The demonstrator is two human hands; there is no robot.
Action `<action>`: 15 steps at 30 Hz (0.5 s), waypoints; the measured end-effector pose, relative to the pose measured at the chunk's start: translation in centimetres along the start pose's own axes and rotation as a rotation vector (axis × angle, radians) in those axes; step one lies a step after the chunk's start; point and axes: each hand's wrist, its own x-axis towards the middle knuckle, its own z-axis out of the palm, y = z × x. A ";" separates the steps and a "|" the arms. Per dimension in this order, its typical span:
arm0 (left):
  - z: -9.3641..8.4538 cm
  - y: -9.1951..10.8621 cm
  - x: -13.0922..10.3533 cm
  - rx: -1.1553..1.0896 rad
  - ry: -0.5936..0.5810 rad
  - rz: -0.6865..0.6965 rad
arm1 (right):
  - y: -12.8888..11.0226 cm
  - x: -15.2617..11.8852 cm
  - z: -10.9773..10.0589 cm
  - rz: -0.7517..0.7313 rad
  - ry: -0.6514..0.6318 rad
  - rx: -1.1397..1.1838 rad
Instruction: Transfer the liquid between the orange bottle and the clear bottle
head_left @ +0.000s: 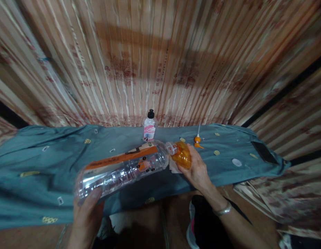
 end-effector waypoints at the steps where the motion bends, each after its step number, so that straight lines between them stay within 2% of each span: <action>1: 0.0 0.0 0.0 -0.003 -0.003 -0.002 | 0.0 0.0 0.0 -0.002 0.003 -0.002; 9: 0.8 0.3 -0.3 0.027 -0.006 0.026 | 0.1 -0.1 -0.1 0.010 -0.002 -0.001; 15: 0.4 0.1 -0.1 0.037 0.003 -0.001 | 0.1 -0.1 -0.1 -0.003 0.003 0.002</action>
